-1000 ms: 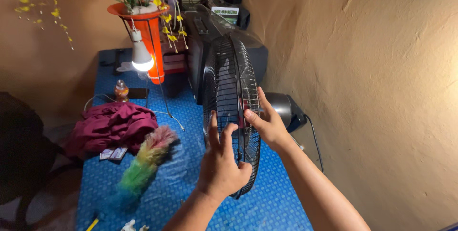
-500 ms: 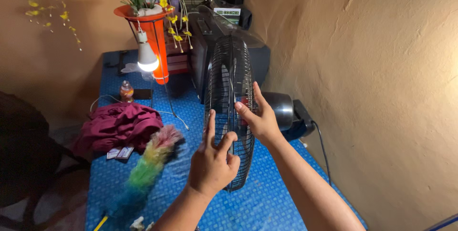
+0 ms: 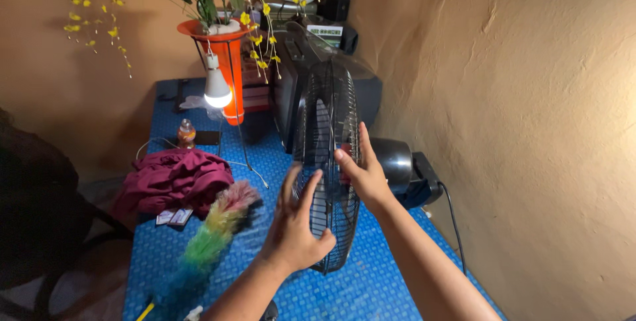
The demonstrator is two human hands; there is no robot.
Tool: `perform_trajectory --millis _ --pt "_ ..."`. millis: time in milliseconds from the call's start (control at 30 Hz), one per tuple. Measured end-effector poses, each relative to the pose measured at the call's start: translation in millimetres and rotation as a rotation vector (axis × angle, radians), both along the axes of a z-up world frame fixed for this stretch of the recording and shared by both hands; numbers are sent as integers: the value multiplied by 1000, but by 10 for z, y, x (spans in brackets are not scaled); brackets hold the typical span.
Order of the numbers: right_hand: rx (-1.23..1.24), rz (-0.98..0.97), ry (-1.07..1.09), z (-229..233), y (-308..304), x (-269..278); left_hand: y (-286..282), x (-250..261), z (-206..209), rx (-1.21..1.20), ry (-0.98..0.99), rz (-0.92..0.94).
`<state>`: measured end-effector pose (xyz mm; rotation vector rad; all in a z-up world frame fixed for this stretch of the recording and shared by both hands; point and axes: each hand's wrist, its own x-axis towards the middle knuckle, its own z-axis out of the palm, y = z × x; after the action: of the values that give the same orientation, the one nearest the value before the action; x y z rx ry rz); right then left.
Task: The person assembles a table fan by attaching the front and rear wire cages to the motor housing, securing the blades, and plugging the unit into a wall socket. The person then turns the fan on and briefly uses a duster near the running fan.
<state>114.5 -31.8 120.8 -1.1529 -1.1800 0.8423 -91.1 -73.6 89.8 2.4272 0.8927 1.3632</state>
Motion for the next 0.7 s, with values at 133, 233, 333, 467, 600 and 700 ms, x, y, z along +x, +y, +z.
perform_trajectory --millis 133,233,333,467,600,700 --pt "45 86 -60 -17 14 73 348 3 -404 -155 -83 -193" --pt "0 35 55 11 16 24 372 115 -372 -196 -150 -230" --pt "-21 34 142 85 16 16 207 126 -161 -301 -233 -269" --pt "-22 70 152 266 71 145 -21 318 165 -417 -205 -110" --pt "-5 34 3 304 184 202 -40 253 344 -443 -149 -10" --pt "-89 87 34 266 57 175 -10 190 397 -451 -210 -113"
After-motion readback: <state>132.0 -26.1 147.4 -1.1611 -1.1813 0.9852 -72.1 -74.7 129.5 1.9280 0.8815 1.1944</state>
